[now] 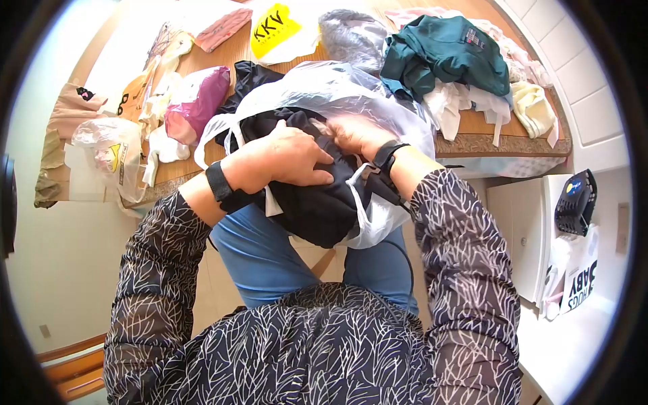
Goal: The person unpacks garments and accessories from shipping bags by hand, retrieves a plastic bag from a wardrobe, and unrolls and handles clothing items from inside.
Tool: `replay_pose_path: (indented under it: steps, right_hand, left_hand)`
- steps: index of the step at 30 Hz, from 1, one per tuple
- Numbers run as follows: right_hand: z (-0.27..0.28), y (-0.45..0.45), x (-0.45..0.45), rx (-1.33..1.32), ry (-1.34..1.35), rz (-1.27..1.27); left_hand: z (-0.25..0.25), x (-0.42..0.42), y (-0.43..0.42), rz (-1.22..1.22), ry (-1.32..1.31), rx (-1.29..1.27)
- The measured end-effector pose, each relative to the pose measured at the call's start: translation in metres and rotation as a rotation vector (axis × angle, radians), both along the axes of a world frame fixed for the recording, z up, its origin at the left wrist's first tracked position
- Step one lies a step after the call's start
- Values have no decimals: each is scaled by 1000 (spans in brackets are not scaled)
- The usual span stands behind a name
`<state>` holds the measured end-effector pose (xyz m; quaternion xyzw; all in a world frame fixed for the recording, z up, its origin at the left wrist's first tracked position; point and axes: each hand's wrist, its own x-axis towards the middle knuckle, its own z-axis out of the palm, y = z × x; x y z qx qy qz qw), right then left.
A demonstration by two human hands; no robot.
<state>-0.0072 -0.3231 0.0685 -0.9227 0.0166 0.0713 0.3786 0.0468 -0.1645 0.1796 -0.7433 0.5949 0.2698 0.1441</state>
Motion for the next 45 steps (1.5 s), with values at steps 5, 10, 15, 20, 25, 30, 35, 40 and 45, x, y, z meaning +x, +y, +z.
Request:
replay_pose_path:
  steps: [5,10,15,20,25,30,35,40,45]
  right_hand:
    - [2,-37,9,-214,47,88]
    - [4,-107,-6,-314,-399,9]
    - [18,-120,-21,-398,-563,-35]
    - [43,-79,-41,-392,-450,-27]
    - [23,-18,-9,-352,-509,190]
    - [-19,-6,-4,-362,-172,252]
    - [-13,-60,-14,-6,-99,194]
    - [19,-106,-46,28,-205,38]
    - [79,-78,-78,316,-27,-168]
  left_hand:
    - [-4,1,2,22,38,-10]
    - [-7,0,-4,14,48,23]
    - [-5,-2,-2,12,46,20]
    - [-3,-1,0,13,53,-6]
    - [-3,-2,-4,-10,13,22]
    - [-3,-2,-2,-3,14,15]
    - [-6,0,1,5,38,-14]
    - [-22,4,1,7,106,-56]
    - [-16,3,-9,5,7,16]
